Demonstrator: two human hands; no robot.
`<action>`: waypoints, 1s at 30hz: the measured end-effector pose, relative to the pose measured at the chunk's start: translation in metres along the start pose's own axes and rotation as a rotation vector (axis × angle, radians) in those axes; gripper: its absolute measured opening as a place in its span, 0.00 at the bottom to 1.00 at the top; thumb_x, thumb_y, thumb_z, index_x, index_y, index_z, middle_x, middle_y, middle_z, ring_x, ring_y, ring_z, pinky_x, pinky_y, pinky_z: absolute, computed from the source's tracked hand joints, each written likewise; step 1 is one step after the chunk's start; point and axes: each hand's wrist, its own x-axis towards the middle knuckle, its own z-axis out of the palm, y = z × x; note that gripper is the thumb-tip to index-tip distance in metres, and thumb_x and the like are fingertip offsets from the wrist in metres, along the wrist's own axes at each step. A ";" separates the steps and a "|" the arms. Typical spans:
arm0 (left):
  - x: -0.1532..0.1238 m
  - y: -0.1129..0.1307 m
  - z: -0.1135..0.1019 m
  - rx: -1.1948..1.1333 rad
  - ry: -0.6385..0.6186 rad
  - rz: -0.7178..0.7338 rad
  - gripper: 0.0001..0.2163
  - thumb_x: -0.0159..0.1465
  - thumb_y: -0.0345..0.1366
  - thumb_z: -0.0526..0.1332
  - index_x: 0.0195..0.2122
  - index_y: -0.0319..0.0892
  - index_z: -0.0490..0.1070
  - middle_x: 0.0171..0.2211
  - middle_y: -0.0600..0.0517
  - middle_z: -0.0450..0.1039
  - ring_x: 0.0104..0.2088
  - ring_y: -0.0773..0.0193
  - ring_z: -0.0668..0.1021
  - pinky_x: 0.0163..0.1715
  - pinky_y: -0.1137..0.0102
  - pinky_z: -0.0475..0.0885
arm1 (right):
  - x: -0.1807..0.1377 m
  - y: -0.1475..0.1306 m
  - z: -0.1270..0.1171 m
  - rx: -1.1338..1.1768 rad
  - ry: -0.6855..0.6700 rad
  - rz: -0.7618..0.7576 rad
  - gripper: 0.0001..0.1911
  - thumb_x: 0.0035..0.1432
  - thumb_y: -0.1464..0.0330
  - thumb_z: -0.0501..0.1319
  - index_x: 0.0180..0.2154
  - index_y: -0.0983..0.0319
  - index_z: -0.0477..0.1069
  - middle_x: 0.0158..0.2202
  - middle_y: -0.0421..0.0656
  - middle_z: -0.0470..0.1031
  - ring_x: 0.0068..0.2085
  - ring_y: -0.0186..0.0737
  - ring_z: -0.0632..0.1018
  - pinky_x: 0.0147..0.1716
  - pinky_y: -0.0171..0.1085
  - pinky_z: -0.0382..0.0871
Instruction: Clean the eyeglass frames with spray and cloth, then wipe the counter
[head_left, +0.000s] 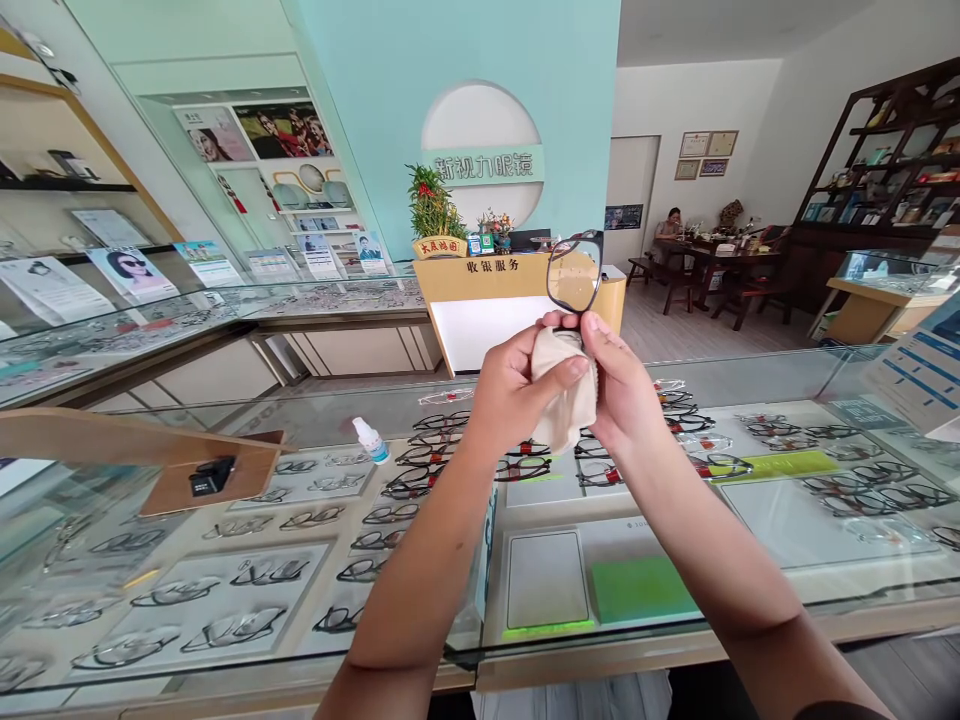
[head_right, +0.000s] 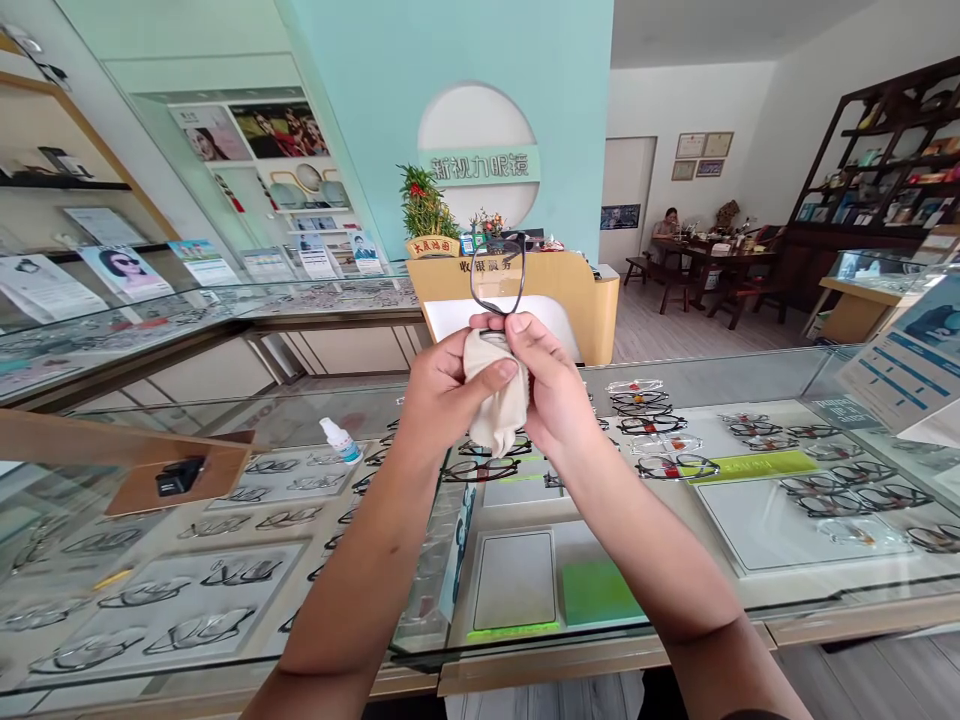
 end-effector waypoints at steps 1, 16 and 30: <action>-0.001 0.000 0.003 0.027 0.064 0.023 0.19 0.63 0.53 0.75 0.45 0.43 0.83 0.36 0.51 0.82 0.34 0.61 0.79 0.35 0.68 0.76 | -0.001 0.002 0.002 0.005 -0.001 0.001 0.16 0.60 0.53 0.75 0.36 0.53 0.74 0.49 0.43 0.85 0.55 0.48 0.82 0.52 0.48 0.80; 0.003 -0.008 -0.007 -0.026 0.103 -0.067 0.24 0.69 0.63 0.65 0.39 0.45 0.82 0.34 0.51 0.81 0.35 0.62 0.78 0.34 0.68 0.74 | -0.005 -0.034 -0.012 -0.280 -0.070 -0.103 0.14 0.62 0.54 0.76 0.33 0.54 0.78 0.48 0.43 0.81 0.51 0.47 0.79 0.54 0.45 0.75; 0.009 -0.006 -0.025 -0.088 0.265 -0.038 0.24 0.66 0.63 0.68 0.39 0.45 0.81 0.31 0.52 0.80 0.31 0.64 0.78 0.29 0.70 0.72 | -0.004 -0.034 -0.013 -0.536 -0.293 0.057 0.18 0.63 0.53 0.75 0.31 0.58 0.78 0.34 0.39 0.72 0.37 0.38 0.69 0.40 0.39 0.66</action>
